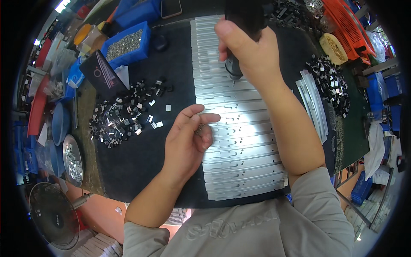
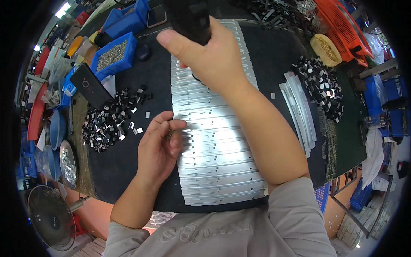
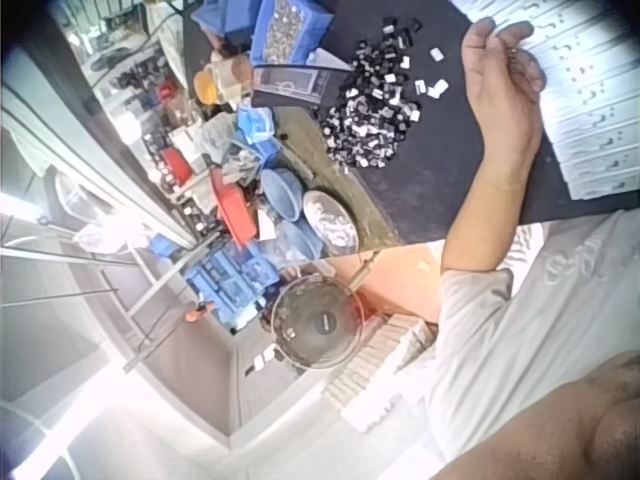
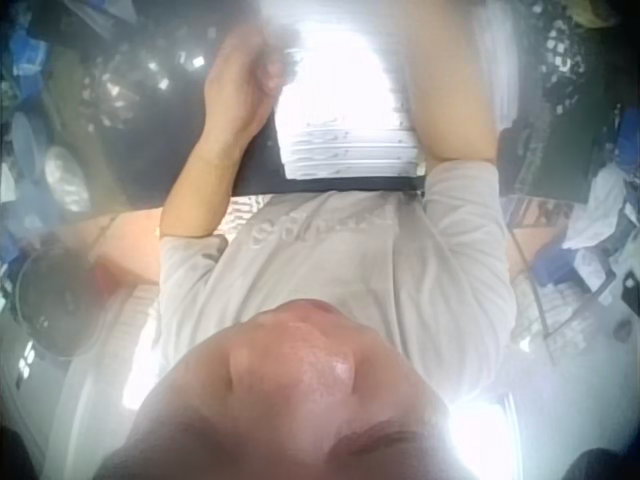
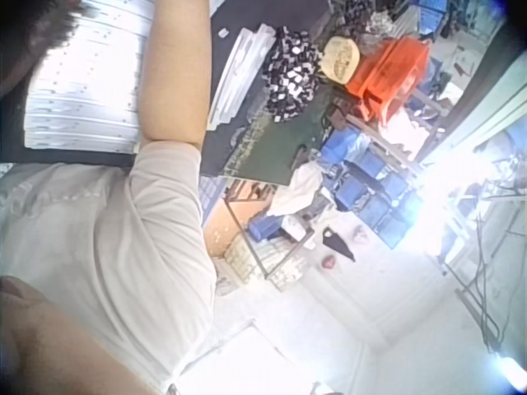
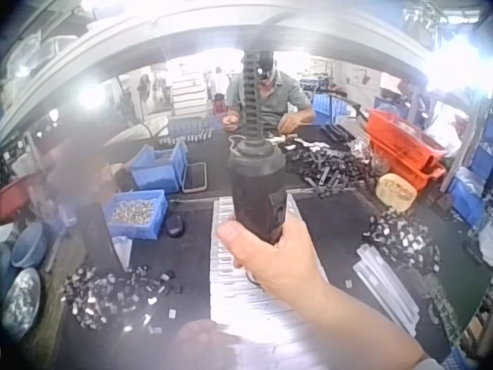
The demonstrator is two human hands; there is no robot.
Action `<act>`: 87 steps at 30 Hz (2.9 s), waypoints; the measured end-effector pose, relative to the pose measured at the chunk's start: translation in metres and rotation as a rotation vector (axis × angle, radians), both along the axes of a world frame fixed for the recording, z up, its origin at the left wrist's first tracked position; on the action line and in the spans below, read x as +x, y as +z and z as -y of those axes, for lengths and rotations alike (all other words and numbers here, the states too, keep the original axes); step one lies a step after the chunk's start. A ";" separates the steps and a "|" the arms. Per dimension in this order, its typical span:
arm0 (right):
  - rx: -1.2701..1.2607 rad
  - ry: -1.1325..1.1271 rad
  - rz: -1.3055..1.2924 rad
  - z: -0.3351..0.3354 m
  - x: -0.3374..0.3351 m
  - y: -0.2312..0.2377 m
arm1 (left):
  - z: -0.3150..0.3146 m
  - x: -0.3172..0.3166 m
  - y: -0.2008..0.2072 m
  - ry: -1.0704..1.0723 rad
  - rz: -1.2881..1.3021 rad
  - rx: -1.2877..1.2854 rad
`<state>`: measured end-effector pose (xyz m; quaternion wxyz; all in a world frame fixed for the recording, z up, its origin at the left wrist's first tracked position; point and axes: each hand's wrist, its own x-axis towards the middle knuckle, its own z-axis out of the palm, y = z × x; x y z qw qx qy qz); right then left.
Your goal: The person assembles small clips and electronic components onto long metal strips using a handheld electric screwdriver.
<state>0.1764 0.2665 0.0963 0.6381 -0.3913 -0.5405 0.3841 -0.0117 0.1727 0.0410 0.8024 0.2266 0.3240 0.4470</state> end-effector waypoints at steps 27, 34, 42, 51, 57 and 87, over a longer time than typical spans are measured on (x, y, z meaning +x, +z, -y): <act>0.095 0.128 -0.260 -0.007 0.006 -0.016 | 0.000 -0.003 -0.006 -0.001 -0.062 0.068; -0.024 0.076 -0.206 0.001 -0.003 -0.005 | 0.001 -0.002 -0.006 0.005 -0.052 0.055; -0.051 0.169 -0.259 -0.003 0.001 -0.013 | 0.000 0.000 -0.003 0.034 -0.052 0.025; 0.069 0.235 0.082 0.007 0.003 -0.001 | -0.007 -0.005 -0.005 0.039 0.014 0.000; 0.024 0.194 0.232 0.019 0.005 0.022 | -0.005 -0.006 -0.007 0.041 0.025 -0.033; 0.015 0.457 -0.830 0.066 -0.027 0.053 | 0.001 -0.004 0.000 -0.098 0.030 -0.028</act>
